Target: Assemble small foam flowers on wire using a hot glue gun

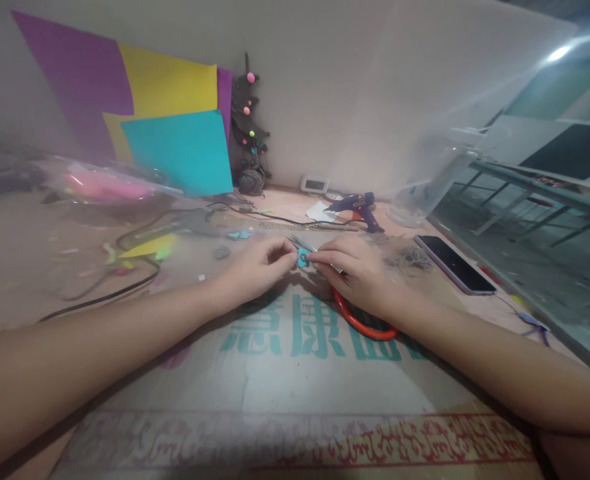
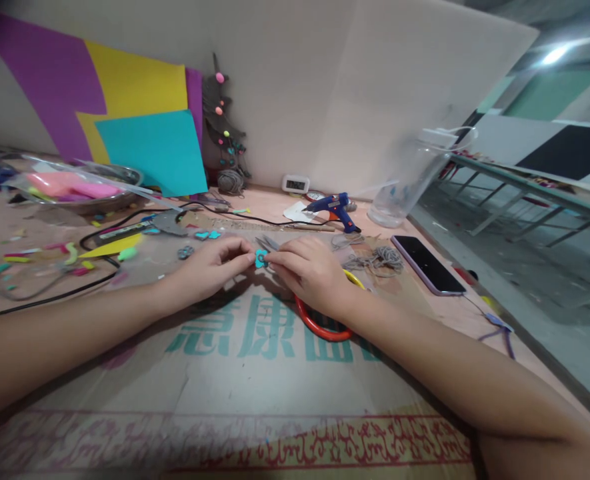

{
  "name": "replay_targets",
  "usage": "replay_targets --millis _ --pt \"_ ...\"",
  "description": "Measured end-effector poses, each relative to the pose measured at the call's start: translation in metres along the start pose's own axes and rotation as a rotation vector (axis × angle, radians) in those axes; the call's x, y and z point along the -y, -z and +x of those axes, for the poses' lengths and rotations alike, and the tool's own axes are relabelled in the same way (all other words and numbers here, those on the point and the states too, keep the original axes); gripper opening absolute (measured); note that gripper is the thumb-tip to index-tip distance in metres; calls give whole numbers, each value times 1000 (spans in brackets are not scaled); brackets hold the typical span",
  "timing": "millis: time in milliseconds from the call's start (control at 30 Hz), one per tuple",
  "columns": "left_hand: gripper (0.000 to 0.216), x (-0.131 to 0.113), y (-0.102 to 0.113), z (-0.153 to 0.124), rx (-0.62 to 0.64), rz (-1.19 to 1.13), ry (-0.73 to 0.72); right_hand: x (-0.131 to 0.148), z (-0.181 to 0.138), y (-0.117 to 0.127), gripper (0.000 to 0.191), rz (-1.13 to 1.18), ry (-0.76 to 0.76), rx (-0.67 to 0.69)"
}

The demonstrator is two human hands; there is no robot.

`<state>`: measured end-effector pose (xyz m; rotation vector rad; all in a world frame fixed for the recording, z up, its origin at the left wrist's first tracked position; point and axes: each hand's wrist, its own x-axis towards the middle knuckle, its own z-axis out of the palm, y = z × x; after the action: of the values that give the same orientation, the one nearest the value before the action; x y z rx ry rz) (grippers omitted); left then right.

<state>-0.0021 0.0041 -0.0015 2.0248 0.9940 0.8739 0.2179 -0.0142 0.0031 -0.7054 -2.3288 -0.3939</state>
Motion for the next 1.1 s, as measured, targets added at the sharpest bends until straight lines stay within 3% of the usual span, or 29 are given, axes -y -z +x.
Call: replay_targets --millis 200,333,633,833,1100 --pt "23 -5 -1 -2 -9 36 -57 10 13 12 11 284 -489 69" --pt "25 -6 -1 -3 -25 76 -62 13 18 13 15 462 -675 176" --pt "24 -6 -2 -5 -15 128 -86 13 10 3 22 688 -796 195" --pt "22 -6 -3 -6 18 131 -57 14 10 3 23 610 -773 202" --pt "24 -3 -4 -7 19 192 -125 18 11 4 16 534 -751 240"
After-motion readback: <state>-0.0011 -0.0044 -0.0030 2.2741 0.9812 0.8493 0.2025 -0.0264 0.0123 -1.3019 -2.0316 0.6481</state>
